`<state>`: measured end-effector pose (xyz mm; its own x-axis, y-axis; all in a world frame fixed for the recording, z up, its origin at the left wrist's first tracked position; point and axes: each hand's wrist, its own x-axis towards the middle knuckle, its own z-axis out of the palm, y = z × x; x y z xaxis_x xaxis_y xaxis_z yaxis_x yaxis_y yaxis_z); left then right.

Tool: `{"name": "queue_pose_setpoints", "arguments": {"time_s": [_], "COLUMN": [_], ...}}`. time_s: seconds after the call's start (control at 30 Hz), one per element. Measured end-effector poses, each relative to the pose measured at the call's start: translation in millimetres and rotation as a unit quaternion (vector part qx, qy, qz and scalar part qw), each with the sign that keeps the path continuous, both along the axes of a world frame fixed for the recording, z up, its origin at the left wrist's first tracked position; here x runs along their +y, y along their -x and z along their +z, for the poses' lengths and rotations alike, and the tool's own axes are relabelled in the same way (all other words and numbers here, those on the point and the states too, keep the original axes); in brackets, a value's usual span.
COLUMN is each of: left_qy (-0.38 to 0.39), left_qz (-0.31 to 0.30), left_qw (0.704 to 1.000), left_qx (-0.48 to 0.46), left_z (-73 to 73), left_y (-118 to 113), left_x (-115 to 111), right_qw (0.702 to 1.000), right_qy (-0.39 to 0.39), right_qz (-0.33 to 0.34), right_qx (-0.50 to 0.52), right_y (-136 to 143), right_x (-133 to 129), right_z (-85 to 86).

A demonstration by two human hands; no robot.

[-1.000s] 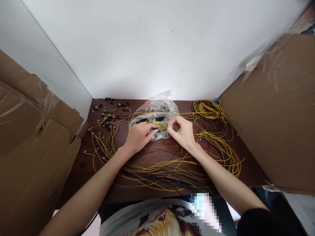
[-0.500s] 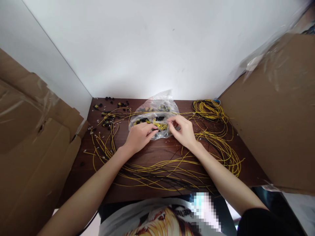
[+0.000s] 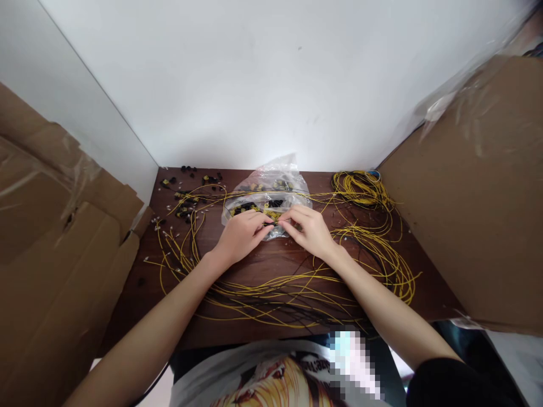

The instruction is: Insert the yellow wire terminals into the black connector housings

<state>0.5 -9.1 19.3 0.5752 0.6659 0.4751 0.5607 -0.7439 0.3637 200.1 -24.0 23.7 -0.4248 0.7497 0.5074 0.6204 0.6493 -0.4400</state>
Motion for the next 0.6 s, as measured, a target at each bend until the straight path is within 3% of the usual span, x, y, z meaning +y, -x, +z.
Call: {"name": "queue_pose_setpoints", "arguments": {"time_s": [0.27,0.6], "left_qy": [-0.012,-0.007], "left_qz": [0.007,0.003], "left_qw": [1.0,1.0], "left_qx": [-0.002,0.014], "left_z": [-0.1,-0.6], "left_y": [1.2,0.6], "left_x": [1.5,1.0], "right_qw": [0.999,0.999], "right_qy": [-0.002,0.027], "right_qz": [-0.052,0.015], "right_qx": [0.012,-0.017], "right_y": [-3.7,1.1], "right_x": [2.5,-0.5], "right_z": [0.5,0.9]}}
